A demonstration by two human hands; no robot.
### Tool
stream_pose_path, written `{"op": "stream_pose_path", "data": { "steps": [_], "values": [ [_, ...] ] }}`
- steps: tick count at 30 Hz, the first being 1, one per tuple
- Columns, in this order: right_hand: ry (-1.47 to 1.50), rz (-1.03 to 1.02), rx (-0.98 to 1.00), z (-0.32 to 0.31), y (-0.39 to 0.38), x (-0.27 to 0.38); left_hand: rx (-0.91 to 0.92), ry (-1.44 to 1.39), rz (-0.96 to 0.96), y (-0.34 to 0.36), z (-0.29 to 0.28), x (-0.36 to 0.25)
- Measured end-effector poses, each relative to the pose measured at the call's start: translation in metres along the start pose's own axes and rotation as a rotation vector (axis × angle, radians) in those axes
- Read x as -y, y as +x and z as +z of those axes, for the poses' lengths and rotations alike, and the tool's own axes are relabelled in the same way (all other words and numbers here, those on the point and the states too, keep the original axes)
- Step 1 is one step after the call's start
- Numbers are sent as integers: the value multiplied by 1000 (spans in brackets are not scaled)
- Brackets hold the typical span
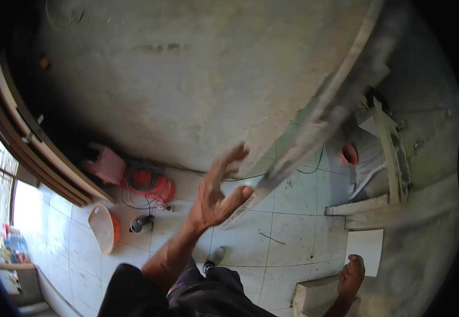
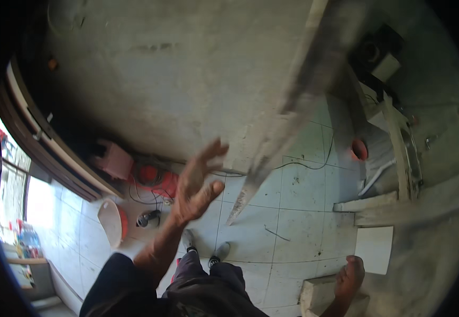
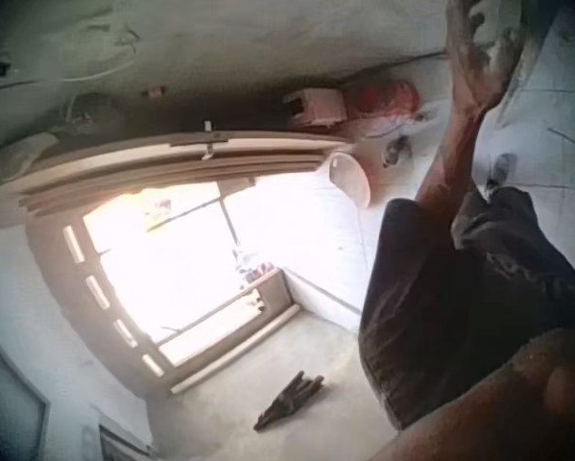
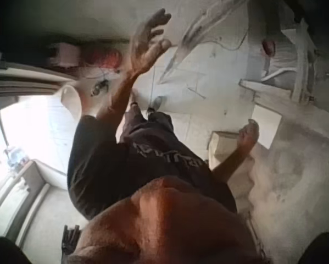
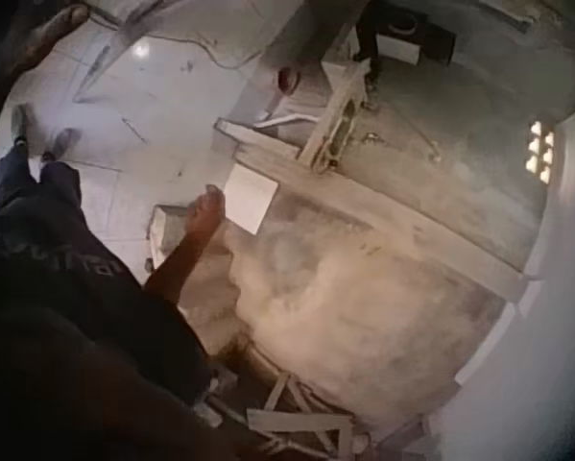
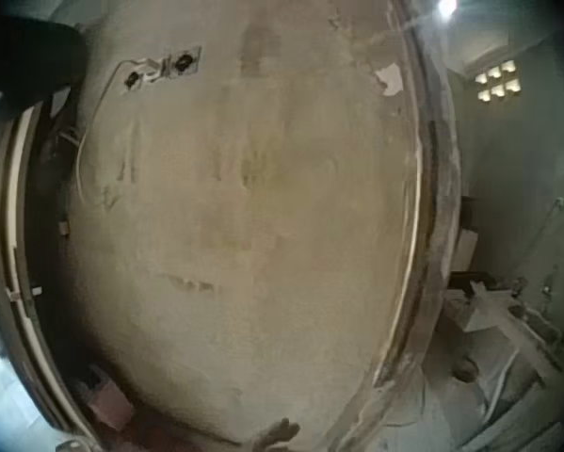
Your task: The person ties and unwinds string around metal pins, then enters a building and holds a metal straight edge against a wall corner alongside the string line. Afterwards, the person walks over to a concrete staircase, picks up a trowel, and positions a straight edge along the steps.
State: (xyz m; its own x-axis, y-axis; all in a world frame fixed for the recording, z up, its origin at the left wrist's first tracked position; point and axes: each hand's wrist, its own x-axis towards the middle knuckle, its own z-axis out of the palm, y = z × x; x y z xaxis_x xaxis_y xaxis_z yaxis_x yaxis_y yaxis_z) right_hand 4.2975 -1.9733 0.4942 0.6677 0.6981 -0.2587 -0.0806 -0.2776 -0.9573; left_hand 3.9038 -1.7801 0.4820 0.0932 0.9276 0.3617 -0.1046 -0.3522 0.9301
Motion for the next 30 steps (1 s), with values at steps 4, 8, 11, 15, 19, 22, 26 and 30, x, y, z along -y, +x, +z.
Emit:
{"op": "stream_pose_path", "data": {
  "steps": [4,8,11,15,19,22,26,30],
  "values": [
    [141,21,-18,-20,-2,-15,79,270,435,86,34,-93],
    [126,-10,-60,-36,-5,-20,4,132,429,105,72,-110],
    [182,-27,-63,-47,-2,-24,-97,213,438,115,85,-98],
    [181,0,-82,-41,11,-22,-154,278,444,107,80,-103],
    [227,-12,-75,-31,31,-21,-240,191,504,89,80,-104],
    [204,-10,-81,-13,42,-3,-236,204,670,97,74,-132],
    [-203,-217,-157,-22,43,-18,-301,334,714,91,65,-213],
    [-38,-771,136,-35,69,-80,-283,216,534,121,42,-202]
  ]
}}
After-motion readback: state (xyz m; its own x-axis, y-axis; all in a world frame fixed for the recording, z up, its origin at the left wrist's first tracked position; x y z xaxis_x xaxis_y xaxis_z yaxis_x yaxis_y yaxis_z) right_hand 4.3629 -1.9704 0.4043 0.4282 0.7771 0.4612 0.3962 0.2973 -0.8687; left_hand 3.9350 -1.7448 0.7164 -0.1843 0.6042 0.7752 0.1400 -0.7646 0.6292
